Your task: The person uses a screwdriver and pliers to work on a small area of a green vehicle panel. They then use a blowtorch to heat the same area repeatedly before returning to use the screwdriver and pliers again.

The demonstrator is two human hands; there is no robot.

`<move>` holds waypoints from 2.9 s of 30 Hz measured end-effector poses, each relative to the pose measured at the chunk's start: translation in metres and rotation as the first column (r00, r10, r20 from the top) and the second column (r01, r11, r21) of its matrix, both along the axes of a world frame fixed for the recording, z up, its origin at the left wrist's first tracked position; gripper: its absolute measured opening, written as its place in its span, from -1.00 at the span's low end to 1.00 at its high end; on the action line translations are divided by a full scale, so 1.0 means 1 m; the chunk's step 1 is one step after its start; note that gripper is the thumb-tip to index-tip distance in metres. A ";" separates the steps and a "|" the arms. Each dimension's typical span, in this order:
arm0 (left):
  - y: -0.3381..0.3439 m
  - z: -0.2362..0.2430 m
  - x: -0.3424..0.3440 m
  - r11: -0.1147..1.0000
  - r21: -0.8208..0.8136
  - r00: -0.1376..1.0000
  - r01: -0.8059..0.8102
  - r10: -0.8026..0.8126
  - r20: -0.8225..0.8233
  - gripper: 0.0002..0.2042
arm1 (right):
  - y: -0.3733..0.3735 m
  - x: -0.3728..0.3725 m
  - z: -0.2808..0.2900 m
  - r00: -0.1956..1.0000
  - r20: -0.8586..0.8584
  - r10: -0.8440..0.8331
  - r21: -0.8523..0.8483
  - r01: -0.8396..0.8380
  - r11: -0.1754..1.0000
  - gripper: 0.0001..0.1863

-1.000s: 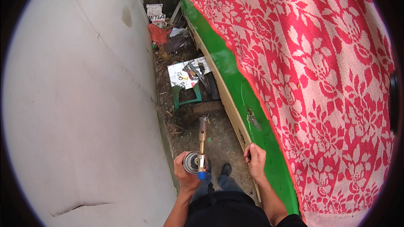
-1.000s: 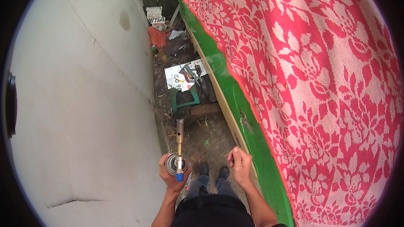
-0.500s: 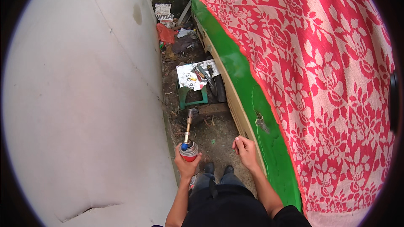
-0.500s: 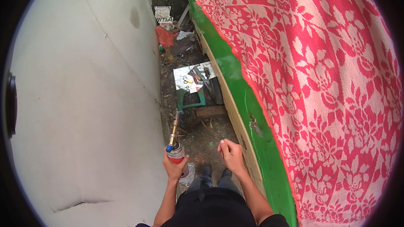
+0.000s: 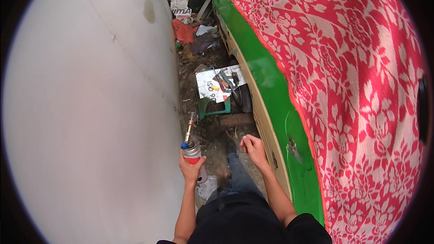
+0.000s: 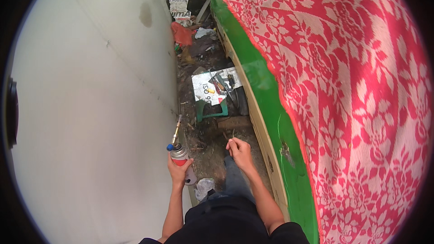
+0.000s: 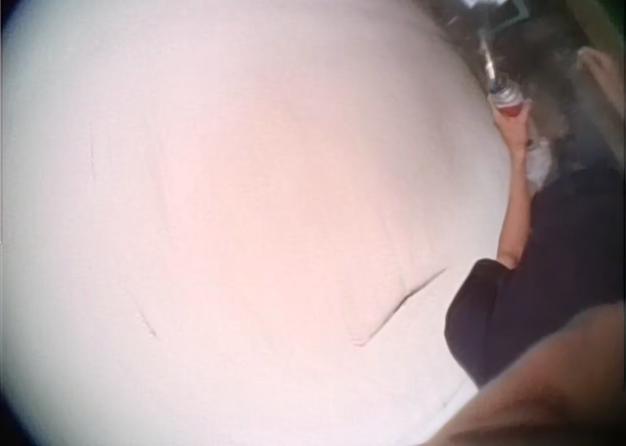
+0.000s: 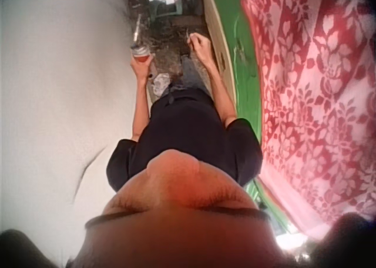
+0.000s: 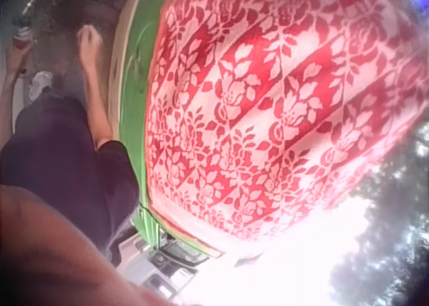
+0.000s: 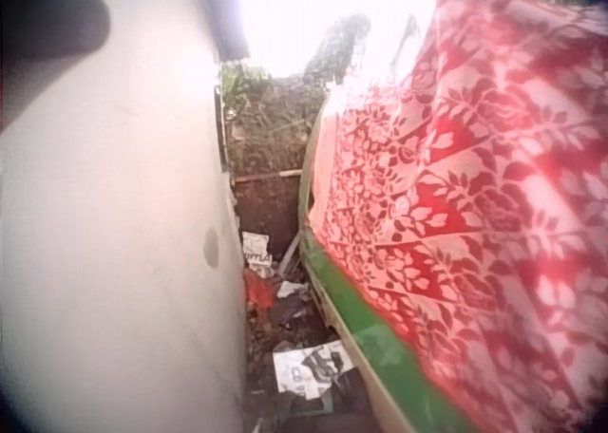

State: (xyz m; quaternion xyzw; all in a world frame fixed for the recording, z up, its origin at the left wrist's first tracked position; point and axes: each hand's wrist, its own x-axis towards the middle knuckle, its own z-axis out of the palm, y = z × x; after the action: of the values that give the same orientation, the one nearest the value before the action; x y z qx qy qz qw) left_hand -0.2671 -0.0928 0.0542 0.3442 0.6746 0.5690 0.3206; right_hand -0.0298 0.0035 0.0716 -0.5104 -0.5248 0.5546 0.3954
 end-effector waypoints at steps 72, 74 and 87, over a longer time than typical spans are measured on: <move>0.413 -0.179 -0.160 0.856 -0.398 0.890 0.330 -0.423 -0.172 -0.33 | 0.421 -0.148 -0.211 0.843 0.538 -0.017 0.140 -0.069 0.988 -0.79; 0.414 -0.172 -0.160 0.838 -0.438 0.853 0.324 -0.460 -0.249 -0.34 | 0.419 -0.145 -0.215 0.853 0.493 -0.168 0.154 0.105 0.983 -0.80; 0.426 -0.224 -0.142 0.927 -0.339 0.885 0.160 0.017 0.464 -0.20 | 0.402 -0.158 -0.239 0.848 0.487 -0.210 -0.017 0.249 0.968 -0.71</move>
State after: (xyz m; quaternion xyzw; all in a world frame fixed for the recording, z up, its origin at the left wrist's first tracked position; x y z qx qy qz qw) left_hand -0.4089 0.3335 -0.1701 0.1587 0.6606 0.4848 0.5508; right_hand -0.1882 0.4058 -0.1674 -0.7066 -0.5194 0.3794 0.2951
